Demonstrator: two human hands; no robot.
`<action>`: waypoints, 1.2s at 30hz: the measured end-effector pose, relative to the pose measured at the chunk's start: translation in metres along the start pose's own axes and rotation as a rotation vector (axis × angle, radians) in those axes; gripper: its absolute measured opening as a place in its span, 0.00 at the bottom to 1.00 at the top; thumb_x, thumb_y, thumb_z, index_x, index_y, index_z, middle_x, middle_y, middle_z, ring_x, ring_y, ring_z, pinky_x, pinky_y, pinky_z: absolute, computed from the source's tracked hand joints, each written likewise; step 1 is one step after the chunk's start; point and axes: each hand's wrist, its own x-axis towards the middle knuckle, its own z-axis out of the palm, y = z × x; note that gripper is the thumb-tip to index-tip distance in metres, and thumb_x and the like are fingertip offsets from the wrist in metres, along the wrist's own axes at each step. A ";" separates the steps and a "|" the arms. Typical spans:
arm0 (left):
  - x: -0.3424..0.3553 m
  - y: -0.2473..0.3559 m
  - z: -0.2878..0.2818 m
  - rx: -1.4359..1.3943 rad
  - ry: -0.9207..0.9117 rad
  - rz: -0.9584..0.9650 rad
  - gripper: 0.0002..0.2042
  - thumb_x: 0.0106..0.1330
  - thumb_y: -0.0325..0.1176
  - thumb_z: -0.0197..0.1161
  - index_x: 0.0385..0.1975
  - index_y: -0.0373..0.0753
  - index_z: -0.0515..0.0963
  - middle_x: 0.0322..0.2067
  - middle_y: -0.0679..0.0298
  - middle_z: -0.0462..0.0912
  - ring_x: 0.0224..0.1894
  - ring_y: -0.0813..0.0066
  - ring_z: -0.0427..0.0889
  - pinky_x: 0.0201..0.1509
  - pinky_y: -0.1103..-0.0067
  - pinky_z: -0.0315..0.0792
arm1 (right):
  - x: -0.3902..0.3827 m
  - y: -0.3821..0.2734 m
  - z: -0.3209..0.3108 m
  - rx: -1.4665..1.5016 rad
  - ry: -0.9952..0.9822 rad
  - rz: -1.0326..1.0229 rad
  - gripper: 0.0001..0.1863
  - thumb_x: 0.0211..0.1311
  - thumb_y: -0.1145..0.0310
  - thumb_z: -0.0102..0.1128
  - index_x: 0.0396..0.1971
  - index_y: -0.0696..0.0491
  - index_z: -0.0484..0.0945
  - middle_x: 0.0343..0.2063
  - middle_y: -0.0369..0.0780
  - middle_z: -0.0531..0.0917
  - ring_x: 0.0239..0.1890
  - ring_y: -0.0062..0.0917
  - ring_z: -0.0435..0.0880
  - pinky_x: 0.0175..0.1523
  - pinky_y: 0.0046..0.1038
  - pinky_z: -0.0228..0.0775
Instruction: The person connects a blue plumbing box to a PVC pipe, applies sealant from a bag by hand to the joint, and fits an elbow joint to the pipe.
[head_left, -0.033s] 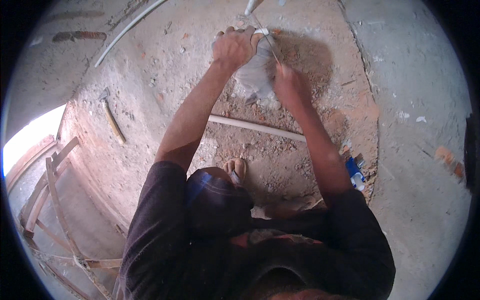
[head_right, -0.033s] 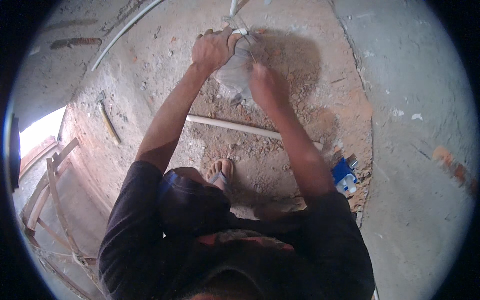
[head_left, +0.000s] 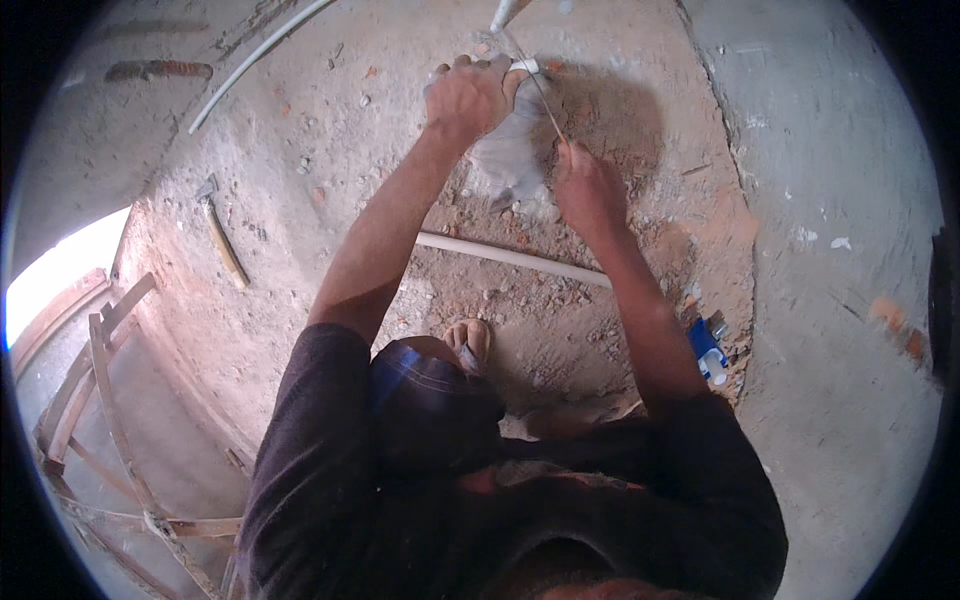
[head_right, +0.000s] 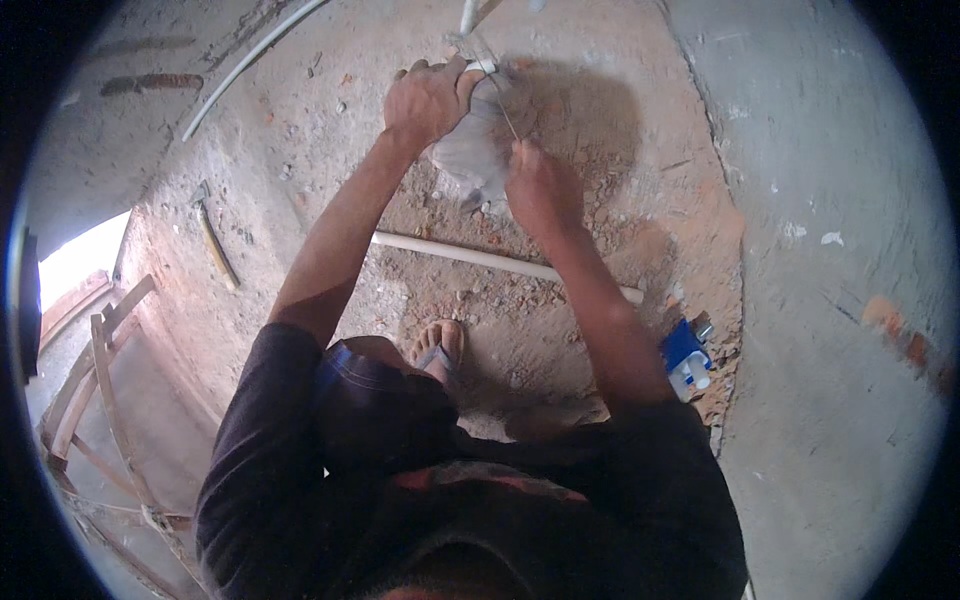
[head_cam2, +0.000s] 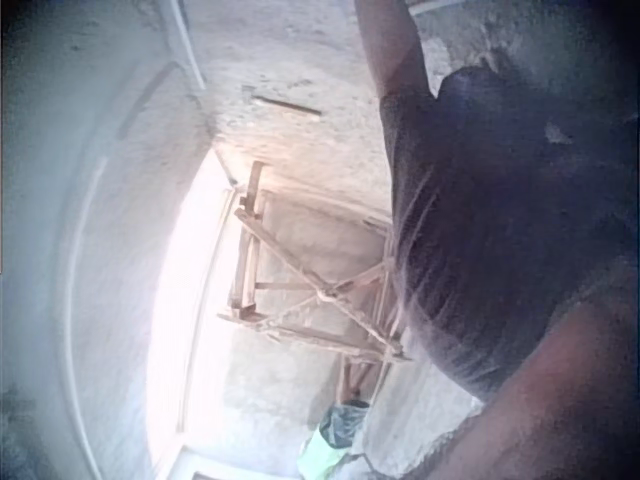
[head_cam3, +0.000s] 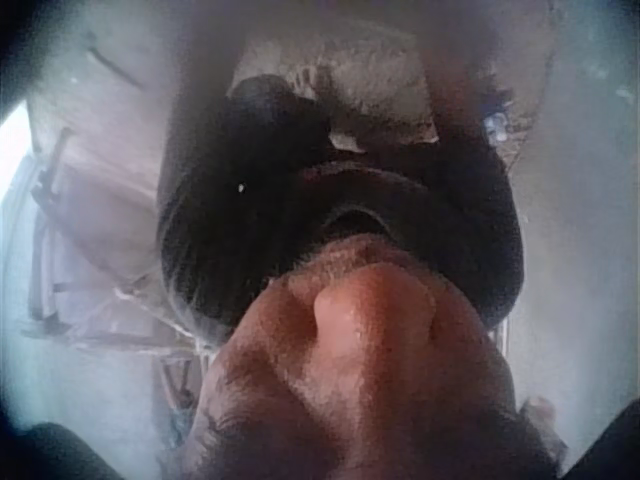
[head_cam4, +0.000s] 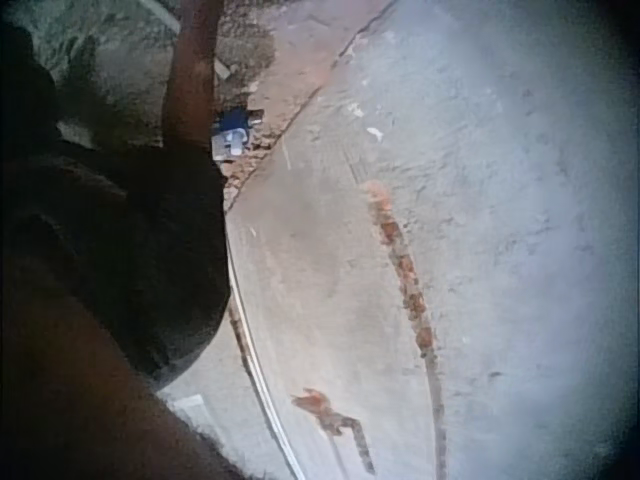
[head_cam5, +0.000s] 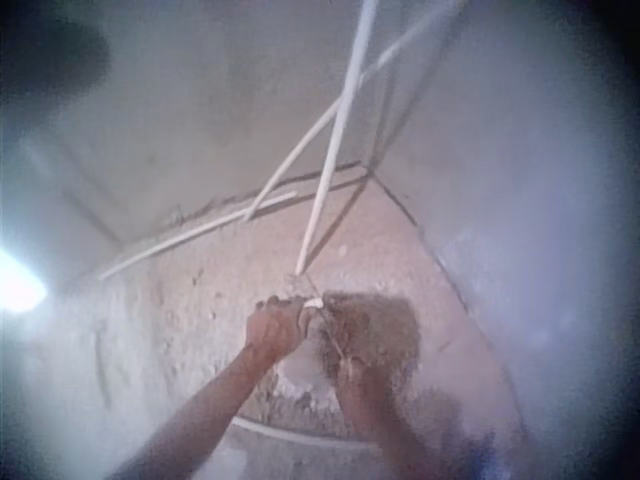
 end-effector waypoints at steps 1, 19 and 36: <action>0.000 0.001 0.001 -0.003 -0.029 -0.020 0.22 0.72 0.56 0.45 0.39 0.45 0.78 0.28 0.51 0.84 0.40 0.50 0.83 0.46 0.57 0.75 | 0.004 0.005 0.006 -0.020 0.043 -0.045 0.16 0.69 0.62 0.44 0.38 0.55 0.80 0.34 0.55 0.83 0.38 0.52 0.83 0.44 0.51 0.74; 0.007 -0.001 -0.010 0.004 -0.019 0.023 0.21 0.72 0.53 0.47 0.39 0.42 0.78 0.28 0.48 0.84 0.37 0.48 0.83 0.45 0.57 0.75 | 0.038 0.004 0.020 -0.067 0.059 -0.165 0.12 0.64 0.65 0.47 0.36 0.56 0.79 0.30 0.54 0.82 0.35 0.53 0.82 0.41 0.50 0.74; 0.005 0.005 -0.007 -0.017 0.001 0.049 0.22 0.72 0.55 0.46 0.39 0.43 0.77 0.27 0.50 0.84 0.36 0.48 0.83 0.45 0.56 0.75 | 0.009 0.021 0.020 -0.046 0.076 -0.049 0.13 0.61 0.63 0.50 0.37 0.56 0.78 0.30 0.53 0.83 0.34 0.53 0.83 0.42 0.51 0.75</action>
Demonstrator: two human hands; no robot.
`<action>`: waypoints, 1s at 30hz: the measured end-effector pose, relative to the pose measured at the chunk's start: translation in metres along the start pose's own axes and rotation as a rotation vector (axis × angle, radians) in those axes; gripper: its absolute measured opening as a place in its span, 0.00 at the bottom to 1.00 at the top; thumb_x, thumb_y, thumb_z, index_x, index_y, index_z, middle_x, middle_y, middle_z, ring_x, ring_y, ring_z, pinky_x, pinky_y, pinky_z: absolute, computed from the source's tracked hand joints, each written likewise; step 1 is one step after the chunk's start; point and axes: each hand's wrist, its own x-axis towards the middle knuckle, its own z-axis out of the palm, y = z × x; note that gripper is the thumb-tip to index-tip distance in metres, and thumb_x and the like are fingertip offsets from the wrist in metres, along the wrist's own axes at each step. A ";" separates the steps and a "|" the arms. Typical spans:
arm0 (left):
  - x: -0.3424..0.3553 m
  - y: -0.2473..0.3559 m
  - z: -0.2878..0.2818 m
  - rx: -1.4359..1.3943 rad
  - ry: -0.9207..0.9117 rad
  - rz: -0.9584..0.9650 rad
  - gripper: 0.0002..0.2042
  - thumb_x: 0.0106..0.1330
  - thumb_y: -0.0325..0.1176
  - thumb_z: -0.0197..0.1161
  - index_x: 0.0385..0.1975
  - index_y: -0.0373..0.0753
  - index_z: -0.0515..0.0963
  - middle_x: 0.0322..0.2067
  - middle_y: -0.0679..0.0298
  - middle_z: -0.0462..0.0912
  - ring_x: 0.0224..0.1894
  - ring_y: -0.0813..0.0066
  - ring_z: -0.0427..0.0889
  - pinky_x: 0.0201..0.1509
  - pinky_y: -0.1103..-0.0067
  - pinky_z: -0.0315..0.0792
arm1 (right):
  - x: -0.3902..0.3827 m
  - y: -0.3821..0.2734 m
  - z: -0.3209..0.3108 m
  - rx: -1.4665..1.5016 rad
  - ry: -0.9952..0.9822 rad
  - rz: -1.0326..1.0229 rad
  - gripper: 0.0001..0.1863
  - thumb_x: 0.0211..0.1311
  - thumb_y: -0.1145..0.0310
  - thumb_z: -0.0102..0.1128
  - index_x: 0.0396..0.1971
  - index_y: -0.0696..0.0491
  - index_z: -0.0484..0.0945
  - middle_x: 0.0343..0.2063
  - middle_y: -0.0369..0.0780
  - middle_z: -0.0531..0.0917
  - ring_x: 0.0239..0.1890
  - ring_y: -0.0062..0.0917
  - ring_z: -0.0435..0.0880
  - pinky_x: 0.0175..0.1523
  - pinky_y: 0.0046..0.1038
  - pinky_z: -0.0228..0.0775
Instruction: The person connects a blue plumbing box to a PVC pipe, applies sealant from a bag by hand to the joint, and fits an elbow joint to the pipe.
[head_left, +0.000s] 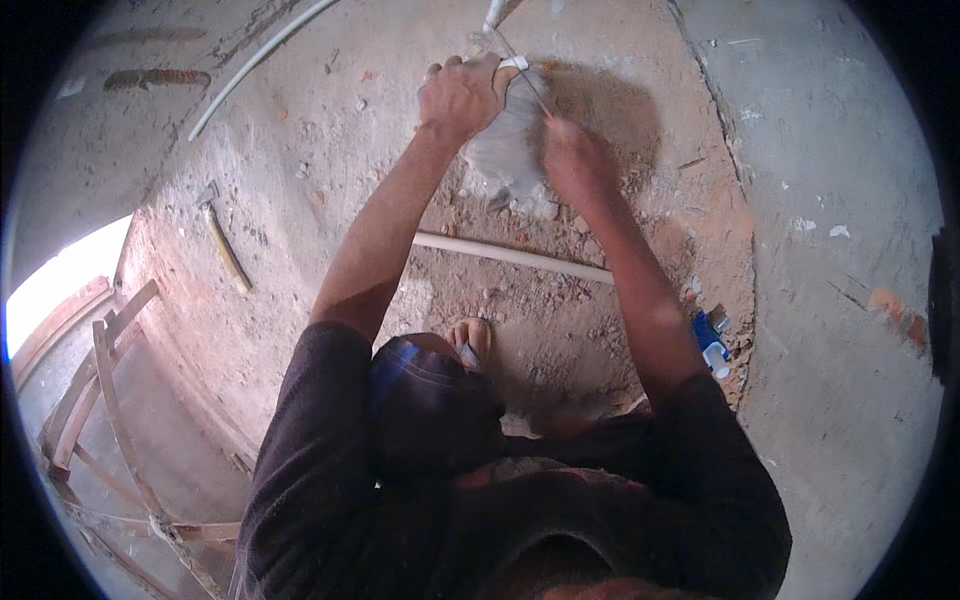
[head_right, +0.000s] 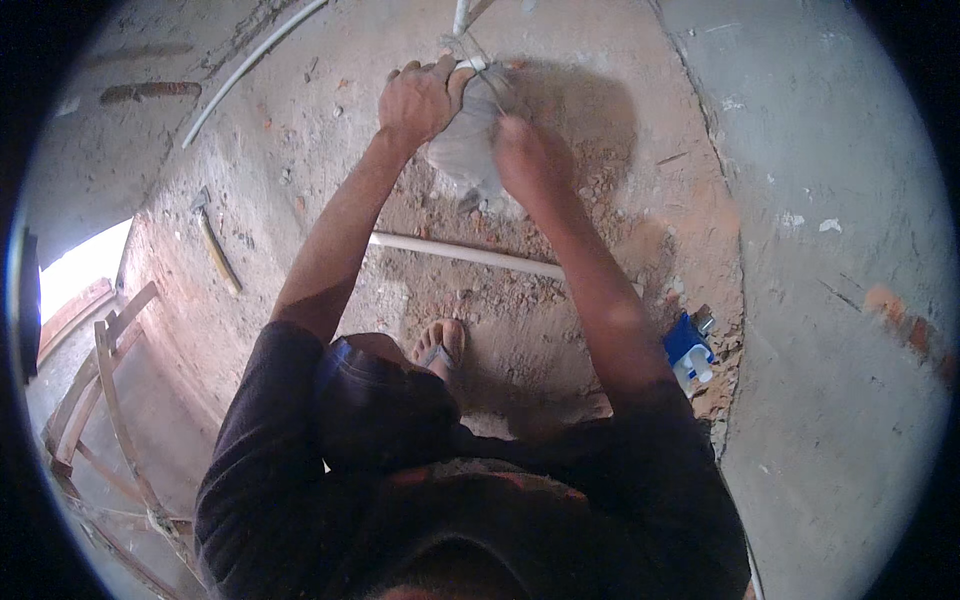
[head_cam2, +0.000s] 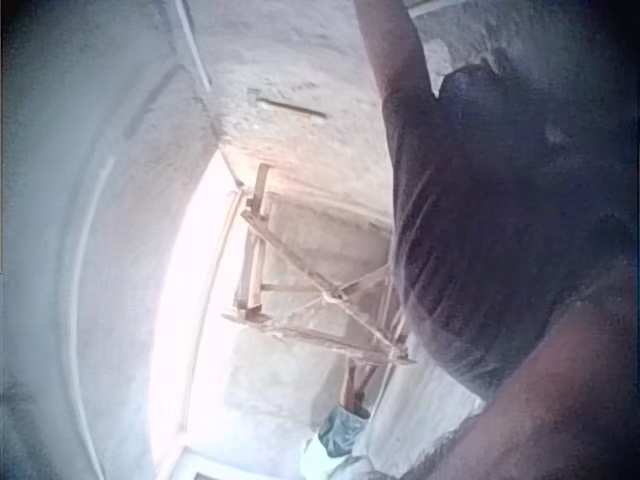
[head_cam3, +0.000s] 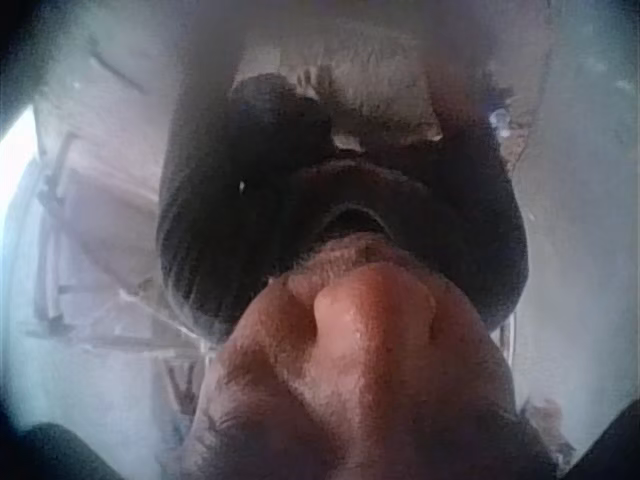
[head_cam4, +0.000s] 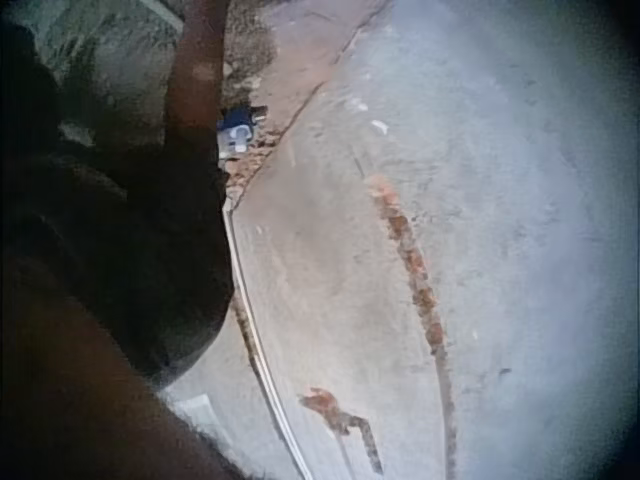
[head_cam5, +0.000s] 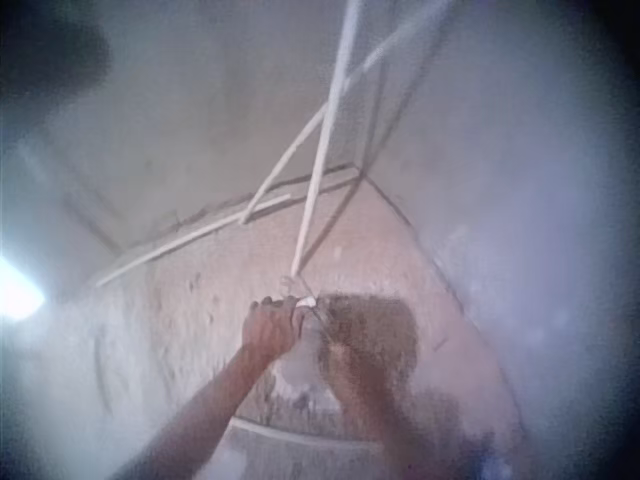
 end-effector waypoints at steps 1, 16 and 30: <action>0.003 0.002 0.001 -0.006 -0.008 -0.012 0.22 0.72 0.55 0.46 0.39 0.43 0.78 0.27 0.50 0.84 0.36 0.48 0.83 0.45 0.56 0.75 | 0.025 0.003 0.012 -0.045 0.079 -0.088 0.13 0.61 0.62 0.51 0.37 0.56 0.79 0.30 0.53 0.83 0.34 0.52 0.83 0.42 0.51 0.75; -0.002 -0.002 -0.007 0.042 -0.034 -0.028 0.21 0.72 0.54 0.46 0.38 0.43 0.78 0.26 0.50 0.84 0.37 0.51 0.84 0.44 0.57 0.75 | 0.054 -0.020 0.007 -0.003 0.027 -0.089 0.09 0.62 0.68 0.51 0.36 0.56 0.78 0.30 0.53 0.83 0.36 0.51 0.84 0.43 0.51 0.74; -0.003 -0.006 -0.002 0.108 -0.078 -0.008 0.23 0.72 0.55 0.44 0.37 0.44 0.79 0.29 0.54 0.85 0.40 0.56 0.83 0.47 0.58 0.72 | 0.019 -0.017 -0.011 -0.068 -0.188 -0.076 0.12 0.61 0.66 0.51 0.37 0.57 0.79 0.35 0.53 0.83 0.38 0.51 0.83 0.45 0.48 0.76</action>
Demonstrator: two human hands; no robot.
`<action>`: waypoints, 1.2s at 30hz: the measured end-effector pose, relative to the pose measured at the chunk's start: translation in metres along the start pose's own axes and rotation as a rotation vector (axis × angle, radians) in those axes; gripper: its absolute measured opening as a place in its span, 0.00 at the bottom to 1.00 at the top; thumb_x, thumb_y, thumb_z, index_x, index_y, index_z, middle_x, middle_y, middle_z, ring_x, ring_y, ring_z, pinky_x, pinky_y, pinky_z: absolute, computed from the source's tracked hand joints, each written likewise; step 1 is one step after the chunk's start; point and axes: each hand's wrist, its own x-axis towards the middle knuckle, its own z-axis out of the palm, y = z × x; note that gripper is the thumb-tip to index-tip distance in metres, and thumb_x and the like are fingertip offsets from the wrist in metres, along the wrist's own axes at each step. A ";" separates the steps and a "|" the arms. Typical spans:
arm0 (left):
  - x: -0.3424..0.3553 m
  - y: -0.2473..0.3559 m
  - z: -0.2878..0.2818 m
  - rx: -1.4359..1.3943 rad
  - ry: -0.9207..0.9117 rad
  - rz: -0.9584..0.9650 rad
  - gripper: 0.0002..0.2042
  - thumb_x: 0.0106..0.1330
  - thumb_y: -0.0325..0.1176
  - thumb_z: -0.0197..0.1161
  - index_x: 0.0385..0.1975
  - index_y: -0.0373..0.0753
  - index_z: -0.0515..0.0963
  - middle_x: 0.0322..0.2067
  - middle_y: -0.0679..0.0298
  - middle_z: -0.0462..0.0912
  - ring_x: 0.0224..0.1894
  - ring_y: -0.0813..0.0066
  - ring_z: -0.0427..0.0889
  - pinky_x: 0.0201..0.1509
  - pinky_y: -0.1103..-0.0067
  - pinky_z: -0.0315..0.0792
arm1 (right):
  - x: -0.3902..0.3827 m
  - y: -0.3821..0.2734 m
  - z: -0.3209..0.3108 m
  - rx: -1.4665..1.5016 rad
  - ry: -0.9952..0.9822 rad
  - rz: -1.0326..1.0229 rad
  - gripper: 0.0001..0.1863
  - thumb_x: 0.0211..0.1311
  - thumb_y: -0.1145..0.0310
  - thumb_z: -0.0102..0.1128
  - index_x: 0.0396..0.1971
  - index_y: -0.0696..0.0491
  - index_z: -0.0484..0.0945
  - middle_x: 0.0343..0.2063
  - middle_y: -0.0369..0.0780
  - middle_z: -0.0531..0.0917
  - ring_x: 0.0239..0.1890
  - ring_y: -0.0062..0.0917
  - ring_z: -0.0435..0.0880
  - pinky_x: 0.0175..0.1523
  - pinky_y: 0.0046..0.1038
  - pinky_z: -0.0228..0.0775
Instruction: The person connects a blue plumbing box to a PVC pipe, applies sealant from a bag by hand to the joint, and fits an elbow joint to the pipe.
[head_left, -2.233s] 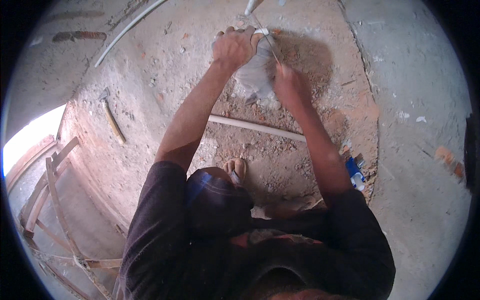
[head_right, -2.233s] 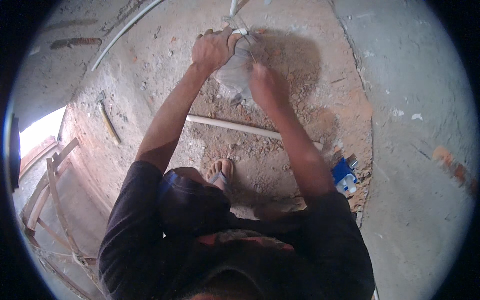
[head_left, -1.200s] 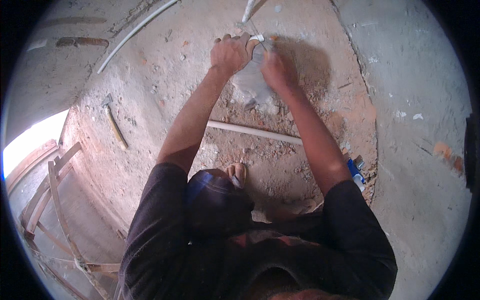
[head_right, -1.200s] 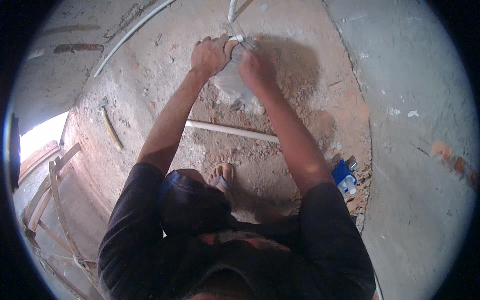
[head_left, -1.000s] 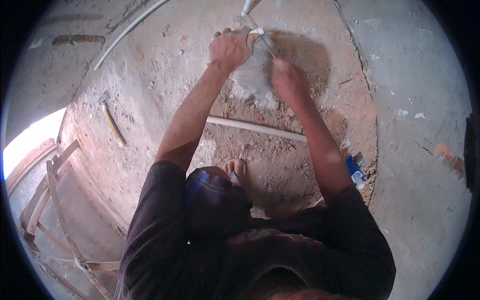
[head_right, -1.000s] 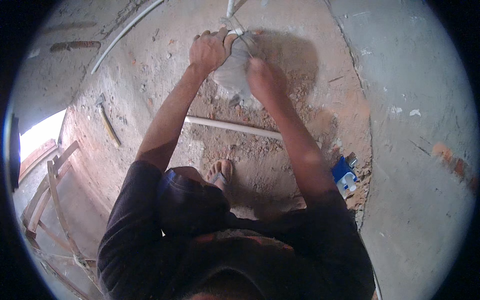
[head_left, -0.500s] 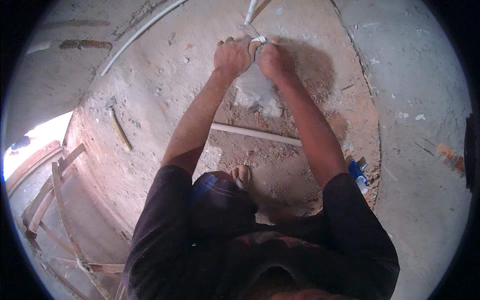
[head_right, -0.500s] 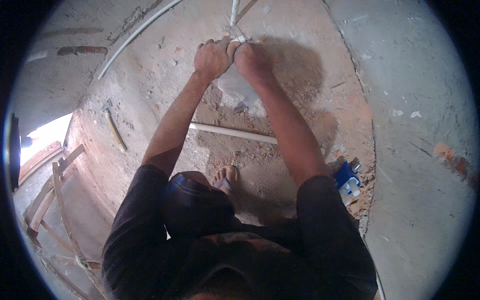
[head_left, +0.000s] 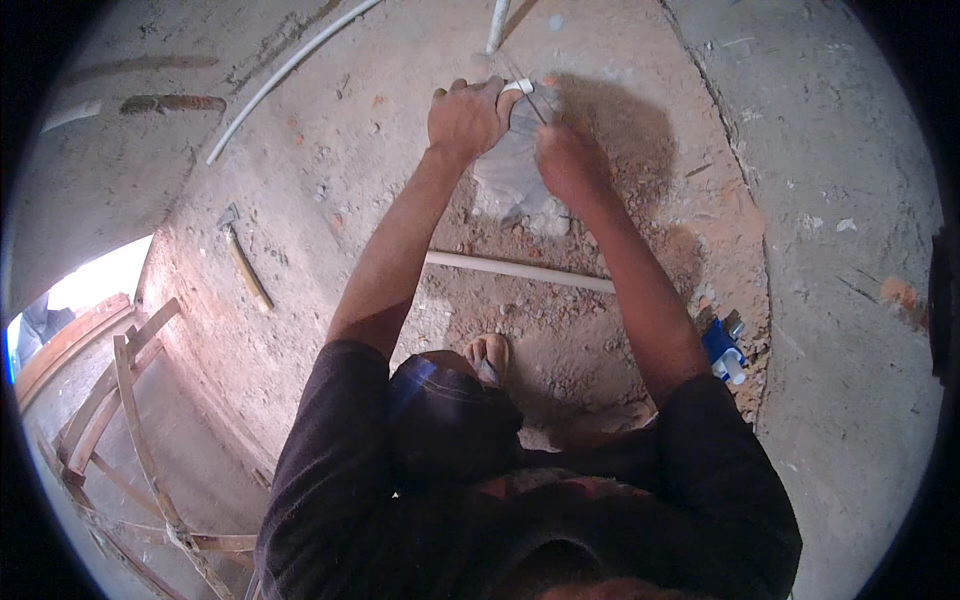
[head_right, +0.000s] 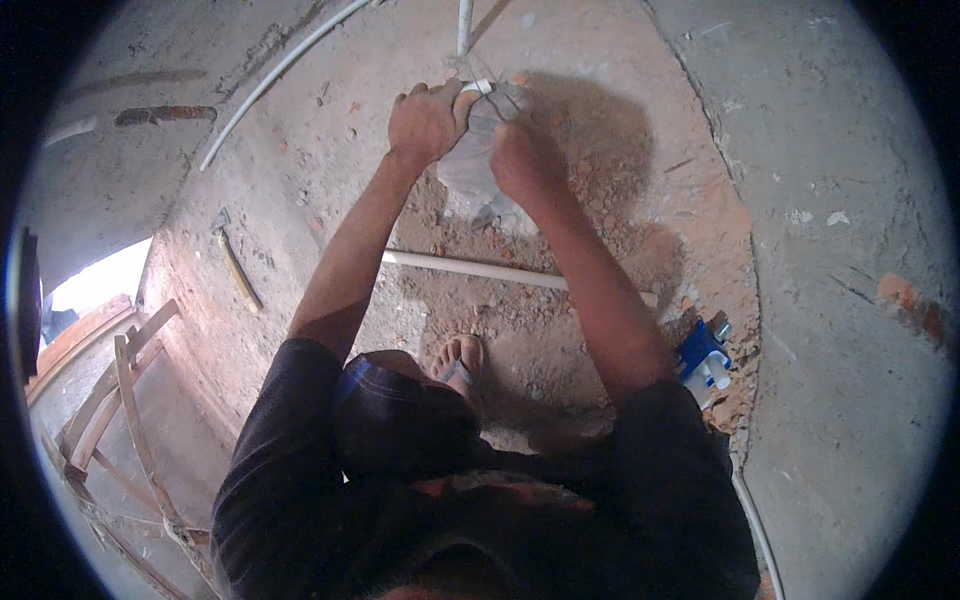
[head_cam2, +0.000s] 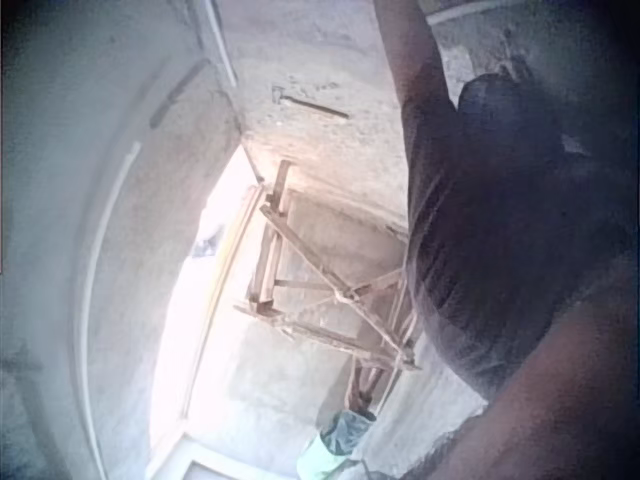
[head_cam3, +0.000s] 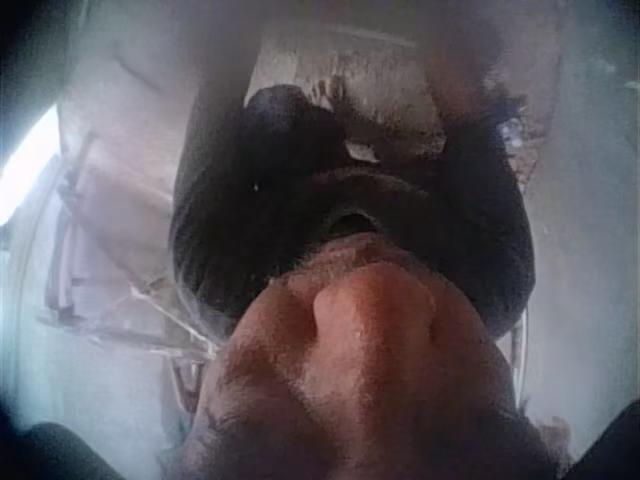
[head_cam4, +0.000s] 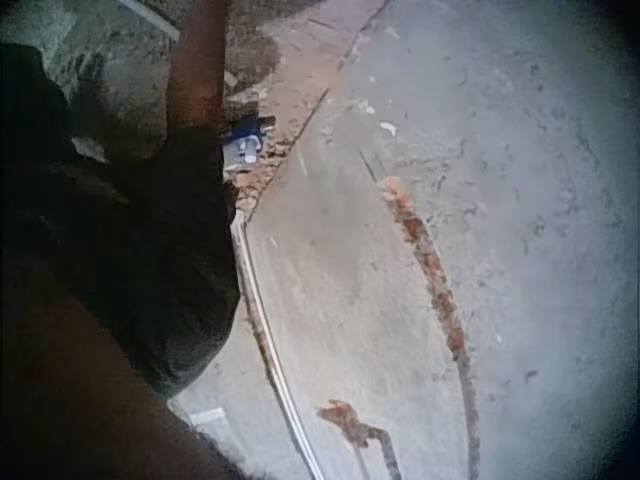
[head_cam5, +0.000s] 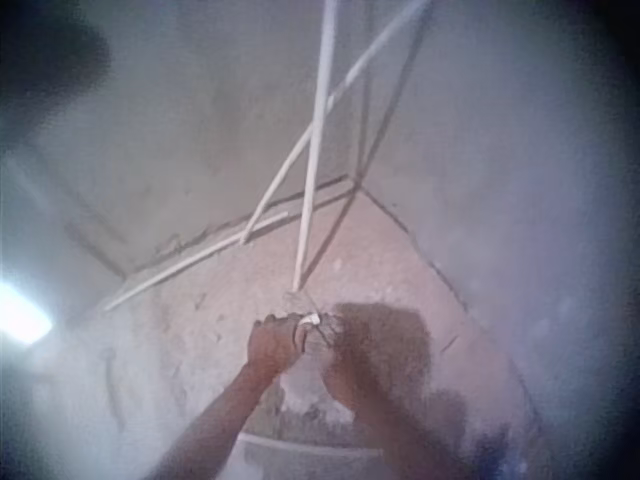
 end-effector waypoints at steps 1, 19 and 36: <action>-0.002 0.001 0.002 -0.026 0.022 0.011 0.23 0.72 0.55 0.44 0.37 0.44 0.79 0.29 0.54 0.85 0.40 0.55 0.83 0.47 0.58 0.72 | -0.021 0.003 0.001 0.068 0.016 0.073 0.12 0.60 0.66 0.52 0.37 0.57 0.79 0.34 0.54 0.83 0.38 0.52 0.83 0.45 0.48 0.76; 0.006 0.010 -0.001 -0.066 0.055 0.016 0.20 0.72 0.53 0.48 0.39 0.42 0.78 0.27 0.51 0.84 0.37 0.51 0.83 0.44 0.58 0.74 | 0.029 0.026 0.024 0.036 0.281 -0.116 0.12 0.62 0.66 0.50 0.37 0.57 0.79 0.31 0.53 0.83 0.36 0.52 0.83 0.43 0.50 0.74; 0.000 0.000 -0.002 0.010 0.023 -0.027 0.22 0.72 0.54 0.45 0.36 0.42 0.79 0.30 0.56 0.85 0.39 0.54 0.83 0.46 0.59 0.72 | -0.019 -0.004 -0.010 0.178 0.049 0.095 0.19 0.70 0.61 0.42 0.40 0.58 0.79 0.37 0.58 0.82 0.41 0.54 0.82 0.47 0.51 0.73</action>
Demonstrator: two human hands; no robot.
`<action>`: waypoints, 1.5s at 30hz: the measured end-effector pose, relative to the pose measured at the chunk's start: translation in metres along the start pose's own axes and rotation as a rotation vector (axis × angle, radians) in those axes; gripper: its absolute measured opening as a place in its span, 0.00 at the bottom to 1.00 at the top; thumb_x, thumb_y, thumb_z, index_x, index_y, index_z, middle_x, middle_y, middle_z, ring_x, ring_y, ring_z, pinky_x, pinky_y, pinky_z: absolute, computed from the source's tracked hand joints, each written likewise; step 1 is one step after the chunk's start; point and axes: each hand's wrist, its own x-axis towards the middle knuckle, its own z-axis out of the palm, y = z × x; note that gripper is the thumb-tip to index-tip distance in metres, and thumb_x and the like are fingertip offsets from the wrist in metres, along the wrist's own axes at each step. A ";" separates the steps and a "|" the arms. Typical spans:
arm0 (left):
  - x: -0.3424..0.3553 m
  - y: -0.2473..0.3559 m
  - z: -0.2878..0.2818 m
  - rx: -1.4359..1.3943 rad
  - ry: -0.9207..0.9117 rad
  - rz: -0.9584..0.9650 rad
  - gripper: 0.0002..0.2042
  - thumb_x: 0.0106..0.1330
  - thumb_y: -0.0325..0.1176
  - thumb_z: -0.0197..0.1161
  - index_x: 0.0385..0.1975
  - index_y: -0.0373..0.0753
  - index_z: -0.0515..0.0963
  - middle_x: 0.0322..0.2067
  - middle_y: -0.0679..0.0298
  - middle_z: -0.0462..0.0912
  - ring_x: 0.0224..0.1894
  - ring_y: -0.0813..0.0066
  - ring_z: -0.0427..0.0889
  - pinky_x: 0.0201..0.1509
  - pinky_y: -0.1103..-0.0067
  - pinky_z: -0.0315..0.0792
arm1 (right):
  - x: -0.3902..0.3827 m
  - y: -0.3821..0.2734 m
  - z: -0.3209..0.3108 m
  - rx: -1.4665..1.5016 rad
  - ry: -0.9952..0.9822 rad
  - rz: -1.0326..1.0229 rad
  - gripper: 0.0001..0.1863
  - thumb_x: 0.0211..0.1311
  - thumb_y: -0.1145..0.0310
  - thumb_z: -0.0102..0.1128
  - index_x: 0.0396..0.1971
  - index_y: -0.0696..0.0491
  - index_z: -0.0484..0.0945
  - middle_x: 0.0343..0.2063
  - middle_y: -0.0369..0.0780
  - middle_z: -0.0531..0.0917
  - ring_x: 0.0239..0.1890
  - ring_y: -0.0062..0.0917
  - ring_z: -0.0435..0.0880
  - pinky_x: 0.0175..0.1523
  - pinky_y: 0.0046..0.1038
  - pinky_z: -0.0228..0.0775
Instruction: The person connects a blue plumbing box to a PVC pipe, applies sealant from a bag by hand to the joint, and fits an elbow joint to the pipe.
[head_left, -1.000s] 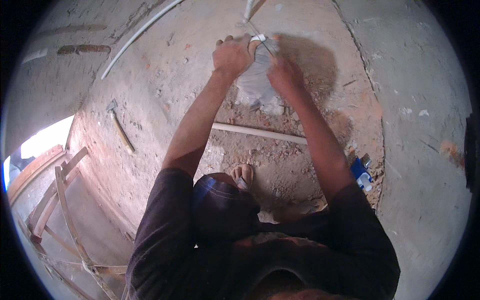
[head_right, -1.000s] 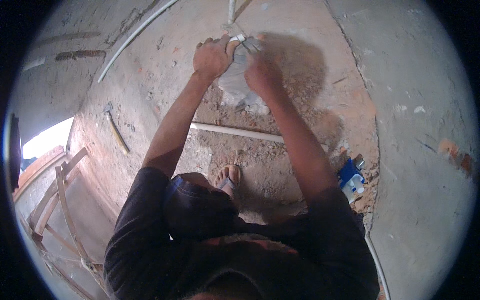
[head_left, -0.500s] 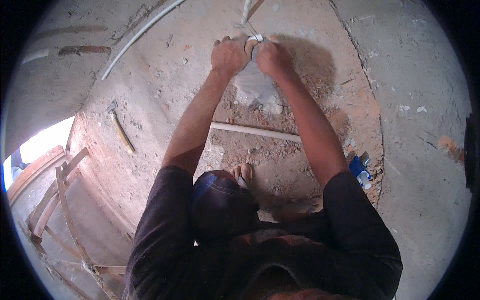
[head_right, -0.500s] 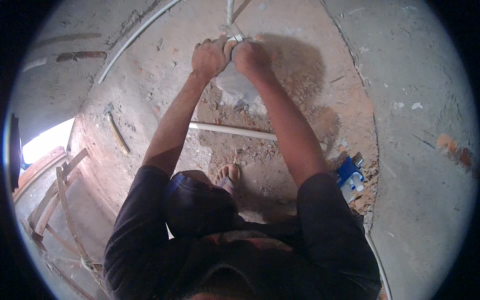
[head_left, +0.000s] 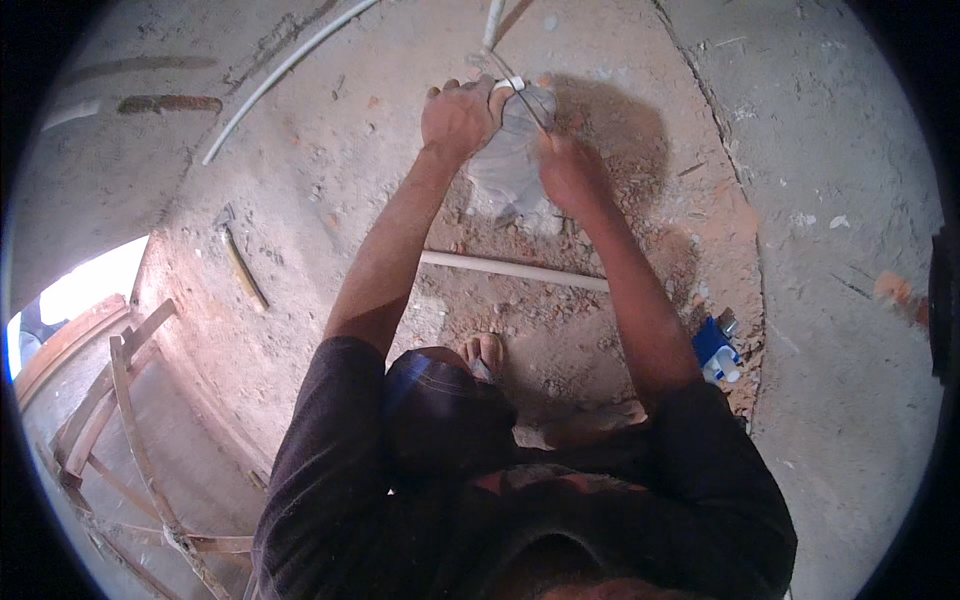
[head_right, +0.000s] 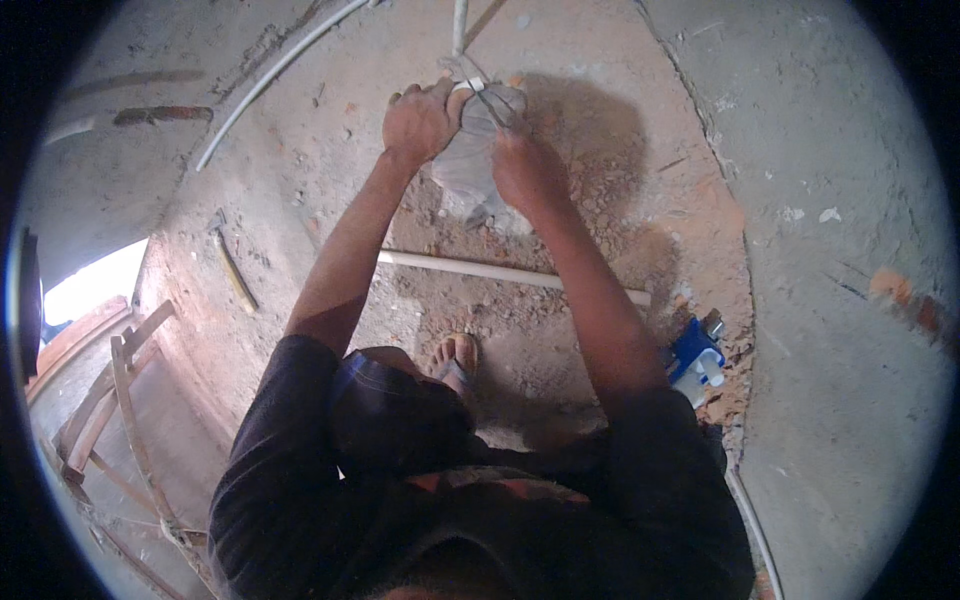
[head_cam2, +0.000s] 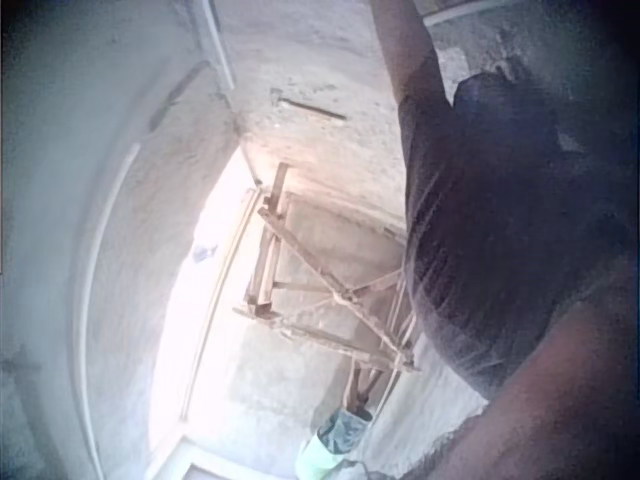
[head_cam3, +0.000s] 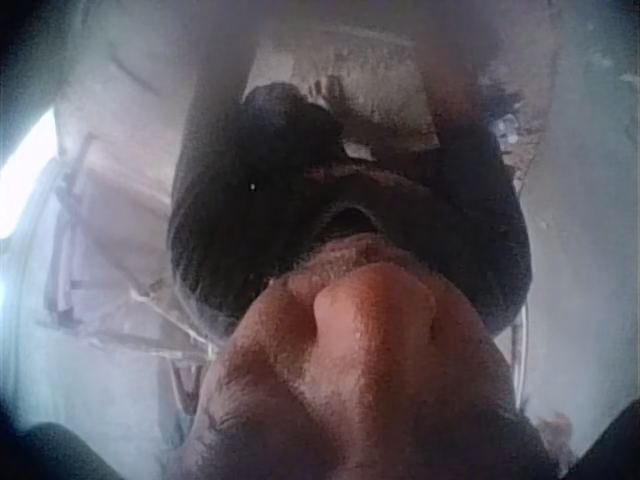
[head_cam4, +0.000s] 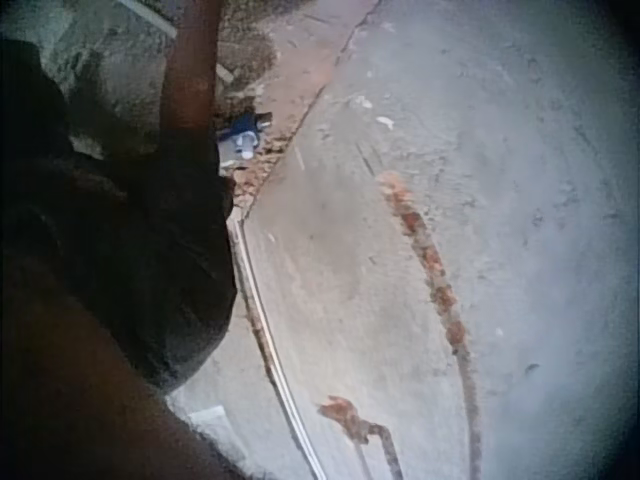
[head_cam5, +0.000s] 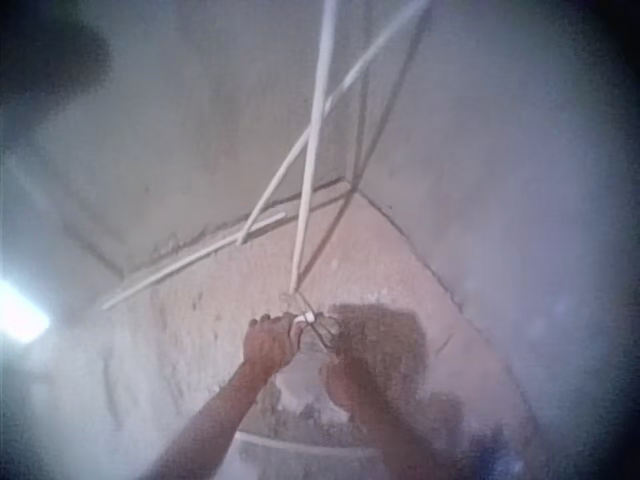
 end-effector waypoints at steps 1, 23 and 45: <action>0.000 0.002 0.000 -0.014 -0.003 0.009 0.21 0.72 0.54 0.45 0.38 0.42 0.78 0.30 0.54 0.85 0.39 0.54 0.83 0.46 0.58 0.73 | -0.011 0.003 0.000 0.021 0.008 0.047 0.18 0.69 0.62 0.43 0.39 0.58 0.79 0.37 0.58 0.82 0.41 0.54 0.82 0.47 0.51 0.73; 0.003 0.000 0.003 -0.026 0.054 0.034 0.20 0.72 0.53 0.46 0.40 0.43 0.78 0.29 0.52 0.85 0.37 0.52 0.84 0.45 0.58 0.74 | 0.019 0.021 0.022 -0.023 0.028 -0.102 0.16 0.65 0.65 0.46 0.44 0.60 0.77 0.35 0.58 0.82 0.39 0.54 0.82 0.47 0.51 0.74; 0.000 0.004 -0.001 -0.057 0.051 0.029 0.22 0.72 0.54 0.46 0.37 0.40 0.77 0.29 0.49 0.84 0.37 0.49 0.83 0.45 0.57 0.74 | 0.057 -0.007 0.008 -0.049 0.125 0.039 0.17 0.57 0.64 0.53 0.42 0.56 0.81 0.39 0.51 0.84 0.43 0.47 0.84 0.48 0.46 0.76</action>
